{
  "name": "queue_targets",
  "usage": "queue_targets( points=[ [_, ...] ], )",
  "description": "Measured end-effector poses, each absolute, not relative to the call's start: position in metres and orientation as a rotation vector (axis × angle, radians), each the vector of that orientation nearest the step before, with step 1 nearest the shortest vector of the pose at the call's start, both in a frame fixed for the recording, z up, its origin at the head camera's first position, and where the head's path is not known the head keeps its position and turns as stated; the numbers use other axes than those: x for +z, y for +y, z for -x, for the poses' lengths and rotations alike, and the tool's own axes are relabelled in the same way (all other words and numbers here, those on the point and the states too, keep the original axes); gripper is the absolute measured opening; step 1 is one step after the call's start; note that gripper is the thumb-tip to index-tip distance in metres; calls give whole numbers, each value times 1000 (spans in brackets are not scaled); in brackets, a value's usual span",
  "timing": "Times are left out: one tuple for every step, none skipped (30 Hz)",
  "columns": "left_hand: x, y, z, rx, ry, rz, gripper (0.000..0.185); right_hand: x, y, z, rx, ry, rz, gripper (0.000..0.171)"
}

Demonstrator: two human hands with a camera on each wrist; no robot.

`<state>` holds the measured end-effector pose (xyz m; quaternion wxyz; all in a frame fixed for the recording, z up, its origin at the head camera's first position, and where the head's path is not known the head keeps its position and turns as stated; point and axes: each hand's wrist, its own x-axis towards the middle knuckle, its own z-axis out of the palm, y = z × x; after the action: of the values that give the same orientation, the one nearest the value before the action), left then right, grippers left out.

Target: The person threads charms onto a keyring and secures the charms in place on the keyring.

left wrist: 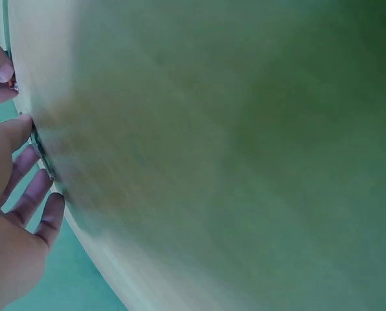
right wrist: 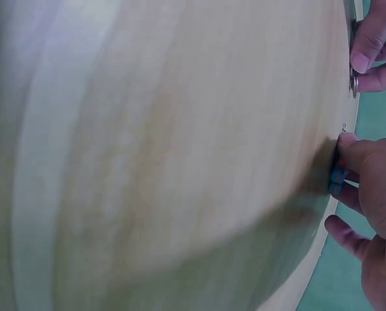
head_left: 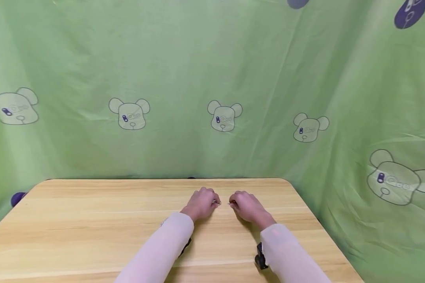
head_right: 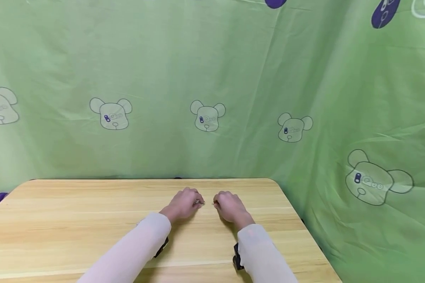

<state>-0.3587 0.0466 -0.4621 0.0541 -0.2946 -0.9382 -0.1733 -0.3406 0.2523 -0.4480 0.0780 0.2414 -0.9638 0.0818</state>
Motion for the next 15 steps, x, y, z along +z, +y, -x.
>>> queue_targets(
  points=[
    [-462,46,359,-527,-2846,890,10,-448,252,341,239,-2881,-726,6],
    [-462,46,360,-527,-2841,887,9,-448,251,342,232,-2877,-728,6],
    [-462,45,361,-526,-2839,886,9,-448,251,343,221,-2875,-727,6],
    [-462,45,361,-522,-2834,886,8,-447,250,344,213,-2874,-726,6],
    [-461,45,361,-515,-2835,887,8,-447,250,344,206,-2875,-724,6],
    [-461,45,362,-508,-2834,887,8,-446,249,345,196,-2876,-722,6],
    [-461,45,362,-499,-2841,884,9,-445,249,345,185,-2877,-721,6],
    [-460,45,362,-491,-2845,881,9,-445,249,345,175,-2879,-722,7],
    [-460,46,362,-486,-2855,875,10,-444,248,346,163,-2882,-725,7],
    [-459,46,362,-486,-2862,872,11,-443,248,346,151,-2885,-728,7],
    [-459,46,362,-491,-2871,867,12,-443,248,346,138,-2889,-730,8],
    [-459,47,361,-499,-2879,863,13,-442,248,347,120,-2894,-734,8],
    [-458,47,361,-511,-2888,860,14,-441,248,347,99,-2898,-738,8],
    [-458,47,360,-529,-2891,860,14,-441,248,347,75,-2902,-742,9],
    [-458,48,360,-550,-2894,861,15,-441,248,348,51,-2906,-746,9]
  ],
)
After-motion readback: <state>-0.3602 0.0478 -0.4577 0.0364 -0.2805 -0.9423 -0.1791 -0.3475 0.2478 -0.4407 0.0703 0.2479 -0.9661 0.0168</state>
